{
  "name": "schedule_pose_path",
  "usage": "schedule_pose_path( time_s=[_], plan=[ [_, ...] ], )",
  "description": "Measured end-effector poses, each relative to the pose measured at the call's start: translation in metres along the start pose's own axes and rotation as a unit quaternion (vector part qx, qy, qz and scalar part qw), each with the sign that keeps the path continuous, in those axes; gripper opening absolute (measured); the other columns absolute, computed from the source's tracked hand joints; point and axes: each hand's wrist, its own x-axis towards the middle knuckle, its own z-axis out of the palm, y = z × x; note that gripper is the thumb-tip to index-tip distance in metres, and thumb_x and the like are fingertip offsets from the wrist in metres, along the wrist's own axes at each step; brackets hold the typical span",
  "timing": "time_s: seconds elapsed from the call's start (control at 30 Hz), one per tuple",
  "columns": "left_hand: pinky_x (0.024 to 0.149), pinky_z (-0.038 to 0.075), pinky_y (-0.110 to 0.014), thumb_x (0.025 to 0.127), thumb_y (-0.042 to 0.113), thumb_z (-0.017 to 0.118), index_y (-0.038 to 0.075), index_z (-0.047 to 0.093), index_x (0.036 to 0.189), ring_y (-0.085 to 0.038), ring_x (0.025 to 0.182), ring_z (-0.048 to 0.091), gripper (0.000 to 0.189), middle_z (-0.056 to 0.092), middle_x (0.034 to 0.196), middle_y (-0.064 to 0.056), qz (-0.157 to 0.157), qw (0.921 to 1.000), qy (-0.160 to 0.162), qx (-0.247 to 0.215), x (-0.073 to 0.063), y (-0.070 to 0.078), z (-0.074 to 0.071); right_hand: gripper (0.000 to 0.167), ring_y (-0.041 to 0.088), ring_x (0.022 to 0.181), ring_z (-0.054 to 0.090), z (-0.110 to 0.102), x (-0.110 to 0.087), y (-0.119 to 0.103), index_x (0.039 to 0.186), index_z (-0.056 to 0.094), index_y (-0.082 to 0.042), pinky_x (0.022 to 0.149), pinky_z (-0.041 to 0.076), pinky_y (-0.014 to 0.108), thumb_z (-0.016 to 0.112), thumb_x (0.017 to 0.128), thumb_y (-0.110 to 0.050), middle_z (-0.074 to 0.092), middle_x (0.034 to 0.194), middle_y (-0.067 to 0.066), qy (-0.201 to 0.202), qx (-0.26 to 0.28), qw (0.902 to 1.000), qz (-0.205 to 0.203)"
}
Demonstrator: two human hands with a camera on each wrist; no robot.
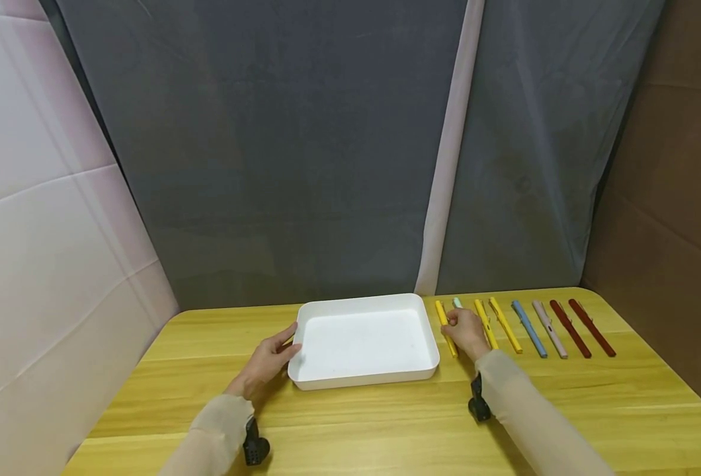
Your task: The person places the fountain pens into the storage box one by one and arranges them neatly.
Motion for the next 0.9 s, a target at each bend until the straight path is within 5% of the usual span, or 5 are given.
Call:
schedule_pose_path(
  time_s=[0.6, 0.9],
  plan=[
    [0.102, 0.042, -0.040, 0.095, 0.019, 0.055, 0.007, 0.027, 0.147, -0.033, 0.132, 0.039, 0.061, 0.025, 0.152, -0.017, 0.002, 1.0000, 0.000, 0.003, -0.0022, 0.0007, -0.0005, 0.021, 0.024, 0.074, 0.060, 0.0001, -0.0007, -0.0009, 0.094, 0.066, 0.008, 0.070, 0.052, 0.038, 0.069, 0.077, -0.004, 0.067, 0.084, 0.016, 0.010, -0.006, 0.9998, 0.017],
    [0.104, 0.035, -0.044, 0.096, 0.018, 0.054, 0.006, 0.027, 0.147, -0.035, 0.137, 0.030, 0.060, 0.024, 0.153, -0.017, 0.007, 1.0000, -0.002, 0.004, -0.0018, 0.0008, -0.0011, 0.020, 0.023, 0.072, 0.060, 0.0003, -0.0018, -0.0012, 0.093, 0.066, 0.008, 0.067, 0.052, 0.036, 0.069, 0.077, -0.004, 0.067, 0.082, 0.016, 0.011, -0.004, 0.9998, 0.018]
  ],
)
